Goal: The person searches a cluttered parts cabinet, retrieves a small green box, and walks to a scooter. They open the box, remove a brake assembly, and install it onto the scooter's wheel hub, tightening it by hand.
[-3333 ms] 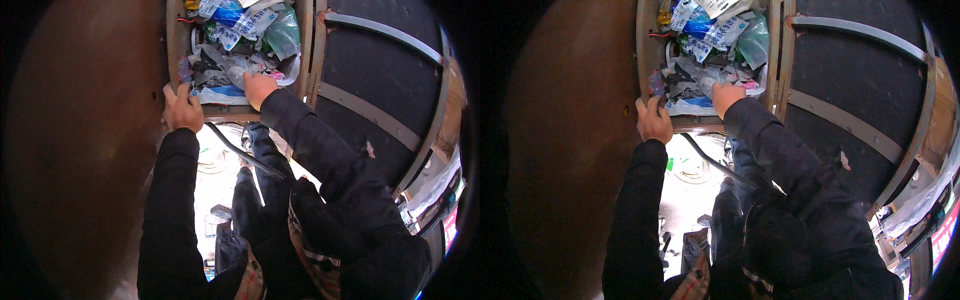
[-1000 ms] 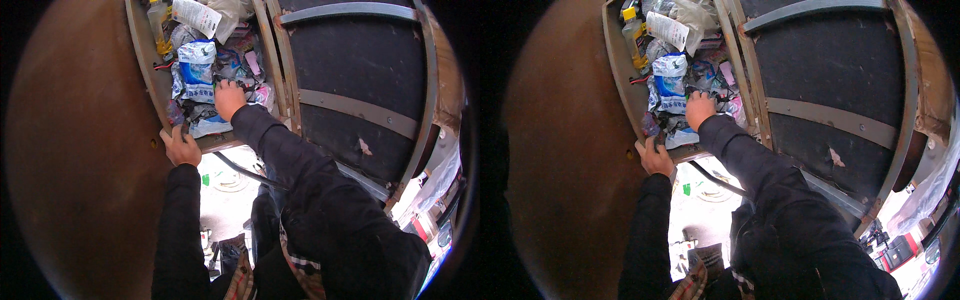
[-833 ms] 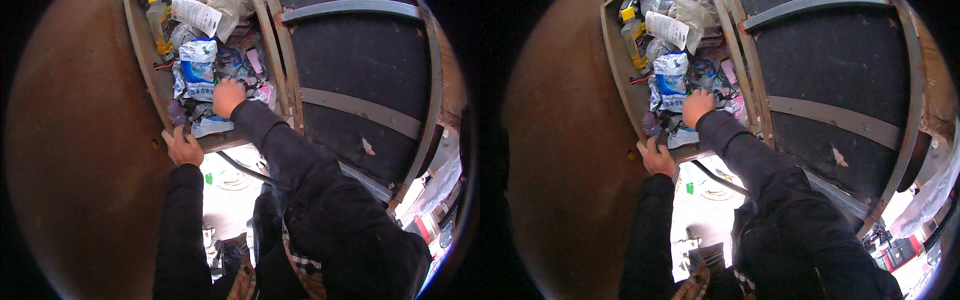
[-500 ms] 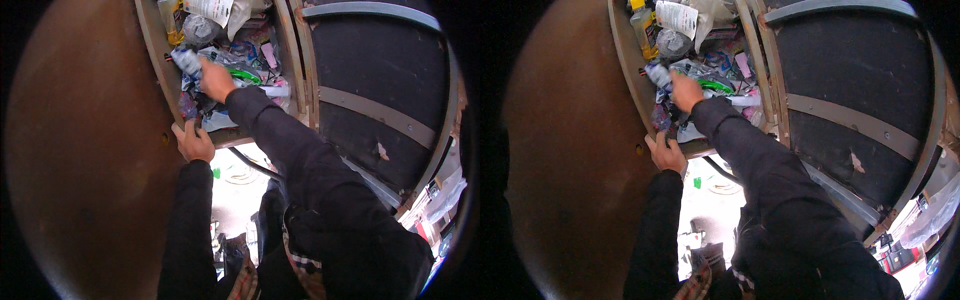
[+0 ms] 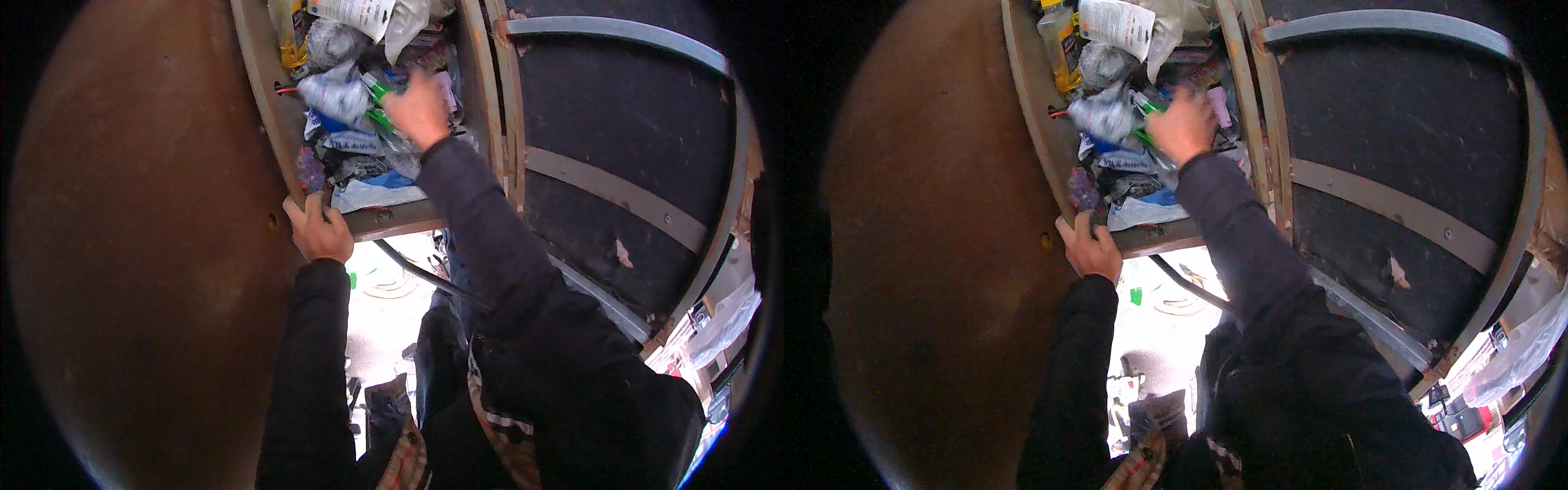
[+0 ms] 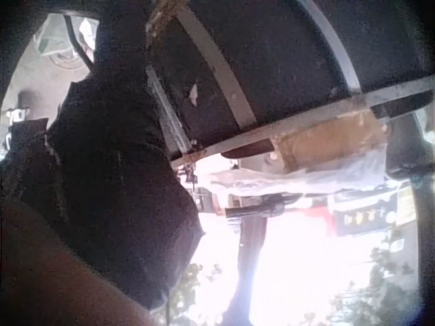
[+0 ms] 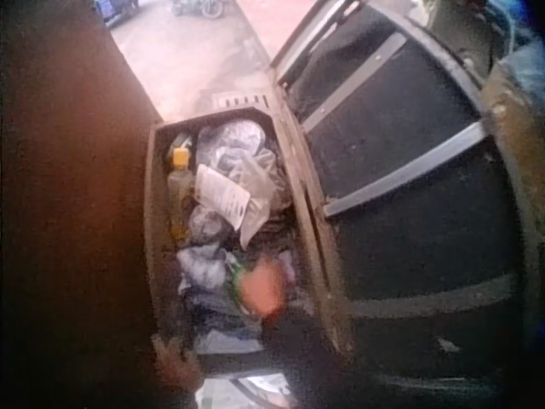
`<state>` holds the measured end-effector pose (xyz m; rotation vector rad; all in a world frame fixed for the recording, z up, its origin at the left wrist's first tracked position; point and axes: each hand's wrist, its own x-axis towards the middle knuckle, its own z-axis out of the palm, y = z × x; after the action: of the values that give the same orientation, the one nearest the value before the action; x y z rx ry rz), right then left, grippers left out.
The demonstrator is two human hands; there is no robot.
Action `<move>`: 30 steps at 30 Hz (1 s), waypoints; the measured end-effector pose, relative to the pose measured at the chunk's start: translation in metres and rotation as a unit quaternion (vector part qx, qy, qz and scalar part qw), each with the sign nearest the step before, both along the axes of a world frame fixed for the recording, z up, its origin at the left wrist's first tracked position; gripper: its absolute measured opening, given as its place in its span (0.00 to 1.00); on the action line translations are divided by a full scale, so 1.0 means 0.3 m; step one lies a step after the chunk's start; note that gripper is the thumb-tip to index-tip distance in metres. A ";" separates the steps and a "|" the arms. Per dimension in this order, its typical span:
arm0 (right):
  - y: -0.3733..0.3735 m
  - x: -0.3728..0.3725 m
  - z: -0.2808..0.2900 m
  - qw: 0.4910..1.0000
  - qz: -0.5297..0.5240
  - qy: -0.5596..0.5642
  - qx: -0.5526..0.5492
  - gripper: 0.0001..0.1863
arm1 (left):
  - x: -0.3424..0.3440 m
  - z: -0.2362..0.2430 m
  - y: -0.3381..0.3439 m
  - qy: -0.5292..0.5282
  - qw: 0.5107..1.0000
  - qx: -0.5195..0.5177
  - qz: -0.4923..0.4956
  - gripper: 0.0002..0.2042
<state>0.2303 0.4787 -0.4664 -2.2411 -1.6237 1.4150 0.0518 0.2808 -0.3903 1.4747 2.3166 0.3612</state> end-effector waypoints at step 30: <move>-0.123 -0.070 -0.177 0.991 0.082 0.082 0.068 0.26 | 0.015 -0.017 0.010 0.020 0.999 0.029 -0.027 0.12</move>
<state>0.2093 0.4419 -0.5194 -1.9038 -1.8225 1.4318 0.0563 0.2838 -0.3953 1.5819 2.3105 0.3922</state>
